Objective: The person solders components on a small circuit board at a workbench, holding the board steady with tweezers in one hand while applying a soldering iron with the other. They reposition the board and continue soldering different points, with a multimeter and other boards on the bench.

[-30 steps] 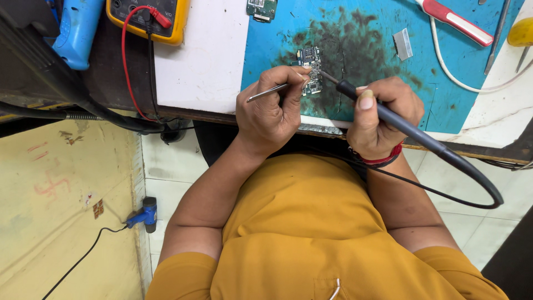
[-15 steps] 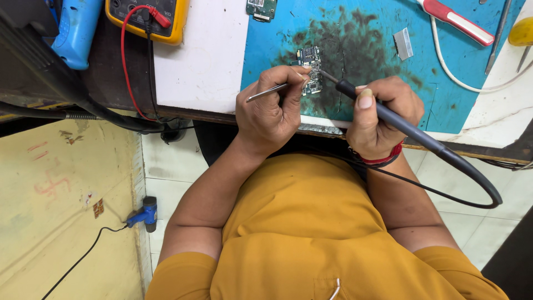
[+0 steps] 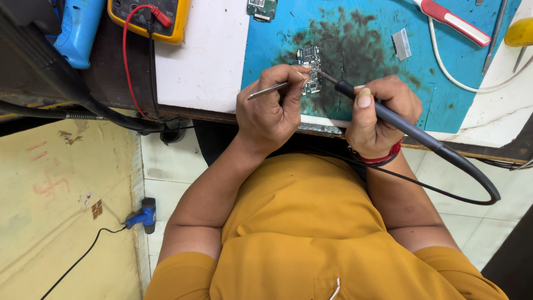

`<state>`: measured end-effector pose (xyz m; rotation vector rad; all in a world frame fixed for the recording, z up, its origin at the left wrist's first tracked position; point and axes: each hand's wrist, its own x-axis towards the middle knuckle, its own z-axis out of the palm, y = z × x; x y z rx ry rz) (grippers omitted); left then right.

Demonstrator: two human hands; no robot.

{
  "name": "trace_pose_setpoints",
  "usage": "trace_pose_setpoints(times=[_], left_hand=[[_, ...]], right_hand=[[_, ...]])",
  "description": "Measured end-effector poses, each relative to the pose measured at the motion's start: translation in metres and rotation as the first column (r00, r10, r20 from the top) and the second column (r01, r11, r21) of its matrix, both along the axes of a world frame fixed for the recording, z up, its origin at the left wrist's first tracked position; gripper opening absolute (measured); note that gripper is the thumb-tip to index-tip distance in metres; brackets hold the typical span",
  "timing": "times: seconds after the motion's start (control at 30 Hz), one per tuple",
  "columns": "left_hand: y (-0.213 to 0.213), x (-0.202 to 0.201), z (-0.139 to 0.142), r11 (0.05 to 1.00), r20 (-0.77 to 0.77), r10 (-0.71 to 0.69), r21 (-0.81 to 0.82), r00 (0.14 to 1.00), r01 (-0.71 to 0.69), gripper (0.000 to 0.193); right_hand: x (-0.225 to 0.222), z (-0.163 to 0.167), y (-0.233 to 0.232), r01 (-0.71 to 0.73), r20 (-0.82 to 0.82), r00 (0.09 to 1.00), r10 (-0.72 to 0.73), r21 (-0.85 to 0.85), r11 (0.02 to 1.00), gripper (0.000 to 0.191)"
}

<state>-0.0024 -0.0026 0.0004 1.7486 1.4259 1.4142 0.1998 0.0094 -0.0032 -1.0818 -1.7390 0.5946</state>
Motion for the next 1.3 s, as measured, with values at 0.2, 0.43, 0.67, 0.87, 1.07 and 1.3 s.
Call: trace_pose_setpoints(times=[0.2, 0.43, 0.67, 0.87, 1.07, 1.3], left_hand=[[0.0004, -0.0004, -0.0004, 1.0, 0.006, -0.006, -0.012, 1.0, 0.006, 0.013], [-0.0004, 0.0003, 0.0005, 1.0, 0.003, -0.001, -0.029, 1.0, 0.001, 0.013], [-0.0001, 0.0, 0.0006, 1.0, 0.014, -0.004, -0.02, 1.0, 0.004, 0.013], [-0.0005, -0.0001, 0.0006, 1.0, 0.003, 0.001, -0.027, 1.0, -0.001, 0.013], [0.0003, 0.0004, -0.0007, 1.0, 0.002, -0.004, -0.014, 1.0, 0.005, 0.013], [0.0, -0.0002, -0.0001, 1.0, -0.001, -0.003, -0.024, 1.0, 0.003, 0.013]], right_hand=[[-0.0002, -0.0008, -0.0004, 0.012, 0.016, 1.0, -0.012, -0.003, 1.0, 0.018], [0.0006, -0.0005, -0.0004, 0.01, 0.01, 1.0, -0.01, -0.014, 1.0, 0.018], [-0.0002, 0.0009, -0.0005, 0.014, 0.016, 1.0, -0.014, -0.015, 1.0, 0.019], [-0.0007, 0.001, -0.0008, 0.011, 0.019, 1.0, -0.011, -0.014, 1.0, 0.019], [-0.0007, 0.001, -0.0006, 0.015, 0.018, 1.0, -0.015, -0.008, 1.0, 0.018], [-0.0005, 0.0009, -0.0006, 0.018, 0.044, 0.999, -0.018, -0.009, 1.0, 0.019]])
